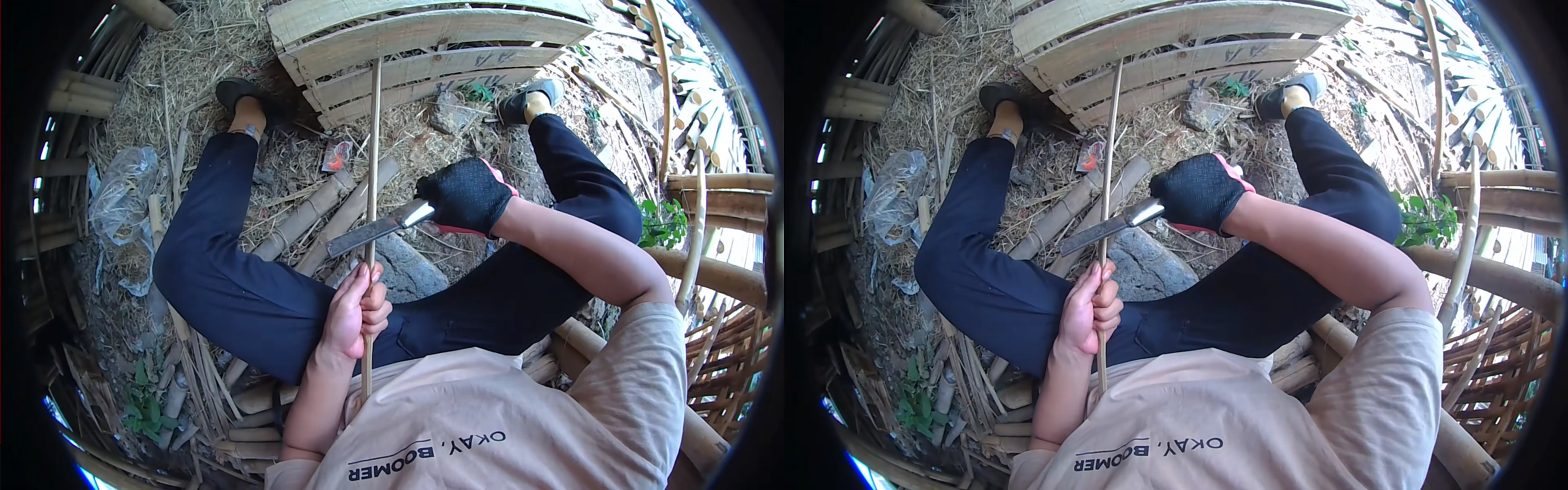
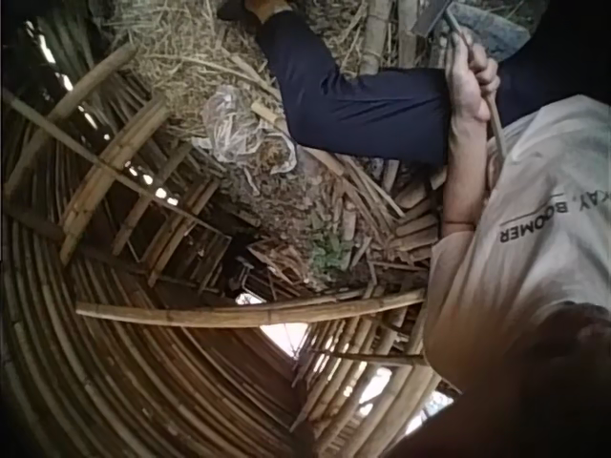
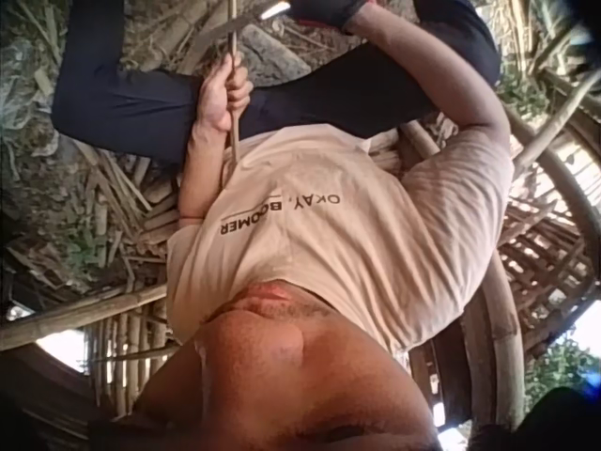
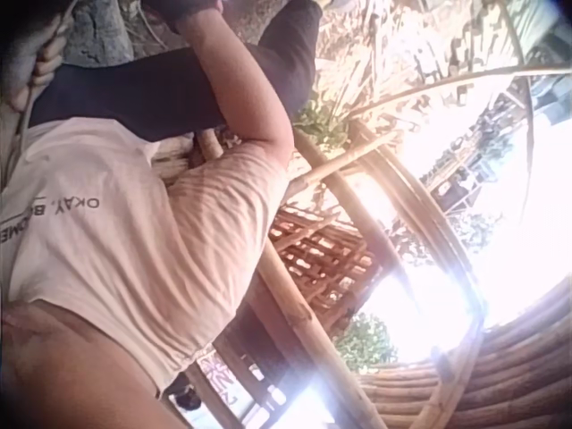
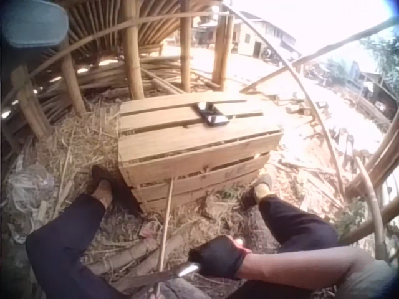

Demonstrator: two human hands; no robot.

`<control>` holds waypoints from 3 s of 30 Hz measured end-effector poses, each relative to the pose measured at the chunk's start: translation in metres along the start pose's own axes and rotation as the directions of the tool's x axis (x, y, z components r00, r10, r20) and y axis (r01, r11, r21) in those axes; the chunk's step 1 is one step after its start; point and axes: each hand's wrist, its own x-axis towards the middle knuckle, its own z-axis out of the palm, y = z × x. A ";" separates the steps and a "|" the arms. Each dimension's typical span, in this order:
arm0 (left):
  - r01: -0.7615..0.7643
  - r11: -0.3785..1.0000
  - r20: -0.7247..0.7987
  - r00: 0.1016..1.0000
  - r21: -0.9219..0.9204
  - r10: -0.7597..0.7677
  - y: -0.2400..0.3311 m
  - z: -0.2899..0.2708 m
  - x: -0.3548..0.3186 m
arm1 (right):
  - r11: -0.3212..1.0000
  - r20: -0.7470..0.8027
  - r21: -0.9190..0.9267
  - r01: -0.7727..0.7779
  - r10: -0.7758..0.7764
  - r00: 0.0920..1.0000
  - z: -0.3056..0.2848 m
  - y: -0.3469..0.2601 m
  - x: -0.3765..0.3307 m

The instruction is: The person uses a small curved blade to shave thin layers off a long wooden strip, turning it over several times to work on different sides.

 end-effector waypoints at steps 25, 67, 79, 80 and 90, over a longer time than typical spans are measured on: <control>0.001 0.998 0.036 0.999 -0.059 0.002 -0.003 0.004 -0.002 | 0.998 -0.074 0.025 0.057 -0.055 0.996 -0.007 -0.004 -0.015; -0.030 0.982 -0.102 0.994 0.184 0.049 -0.009 0.013 0.006 | 0.979 -0.025 -0.096 -0.181 0.180 0.983 -0.010 0.017 -0.003; -0.036 0.990 -0.076 0.996 0.135 0.047 -0.007 0.010 0.001 | 0.944 -0.142 -0.146 -0.297 0.277 0.950 -0.011 0.045 0.009; -0.035 0.991 -0.058 0.997 0.126 0.043 -0.007 0.011 0.000 | 0.918 -0.208 -0.121 -0.377 0.348 0.914 -0.014 0.060 0.010; -0.023 0.994 -0.054 0.998 0.107 0.029 -0.003 0.013 -0.002 | 0.990 -0.126 -0.021 -0.141 0.137 0.982 -0.015 0.018 0.002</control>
